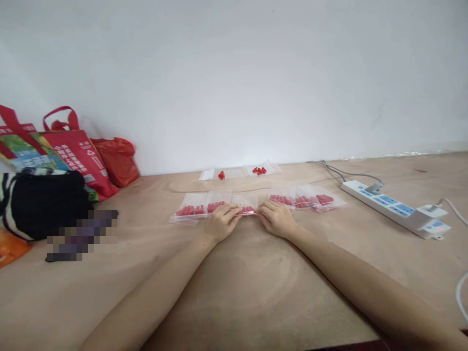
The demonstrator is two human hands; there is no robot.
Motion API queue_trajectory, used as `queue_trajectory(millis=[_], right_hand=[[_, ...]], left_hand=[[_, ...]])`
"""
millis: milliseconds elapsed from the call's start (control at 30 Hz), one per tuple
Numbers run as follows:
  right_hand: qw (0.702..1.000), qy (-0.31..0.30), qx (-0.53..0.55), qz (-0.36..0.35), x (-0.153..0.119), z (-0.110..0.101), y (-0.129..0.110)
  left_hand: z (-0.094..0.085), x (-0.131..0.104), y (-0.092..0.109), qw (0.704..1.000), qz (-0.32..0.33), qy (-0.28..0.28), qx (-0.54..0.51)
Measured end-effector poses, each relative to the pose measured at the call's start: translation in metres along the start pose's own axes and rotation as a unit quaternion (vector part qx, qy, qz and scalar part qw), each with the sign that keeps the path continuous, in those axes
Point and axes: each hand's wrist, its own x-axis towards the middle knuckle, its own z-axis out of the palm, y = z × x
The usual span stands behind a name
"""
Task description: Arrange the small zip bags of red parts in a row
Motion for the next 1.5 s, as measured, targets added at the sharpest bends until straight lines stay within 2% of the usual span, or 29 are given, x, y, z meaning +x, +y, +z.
queue_trajectory(millis=[167, 300, 567, 867, 1100, 1233, 1367, 1433, 1500], right_hand=[[1.000, -0.004, 0.001, -0.017, 0.002, 0.003, -0.008], [1.000, 0.008, 0.006, -0.024, 0.002, 0.003, -0.007], [0.998, 0.017, -0.034, -0.054, 0.001, 0.000, -0.004], [0.999, 0.031, -0.041, -0.012, -0.005, -0.001, 0.015], [0.998, -0.004, -0.058, 0.033, -0.001, 0.003, 0.022], [0.990, -0.076, -0.064, 0.096, 0.004, 0.005, 0.020], [0.976, -0.115, -0.038, 0.183, 0.001, -0.011, 0.035], [0.961, -0.124, -0.042, 0.244, -0.004, -0.022, 0.047], [0.949, -0.144, -0.052, 0.275, -0.010, -0.031, 0.056]], left_hand=[[0.016, 0.012, 0.011, 0.996, 0.083, -0.009, 0.014], [0.019, 0.015, 0.012, 0.992, 0.120, 0.000, 0.036], [0.014, 0.014, 0.010, 0.988, 0.142, 0.009, 0.058], [0.000, 0.013, -0.004, 0.982, 0.157, 0.023, 0.102], [-0.001, 0.013, -0.014, 0.984, 0.112, 0.014, 0.134], [0.002, 0.009, -0.019, 0.988, 0.051, -0.053, 0.137], [-0.002, 0.006, -0.012, 0.991, -0.061, -0.093, 0.076], [-0.003, 0.008, -0.006, 0.989, -0.071, -0.120, 0.040], [-0.003, 0.011, -0.001, 0.984, -0.052, -0.170, 0.011]])
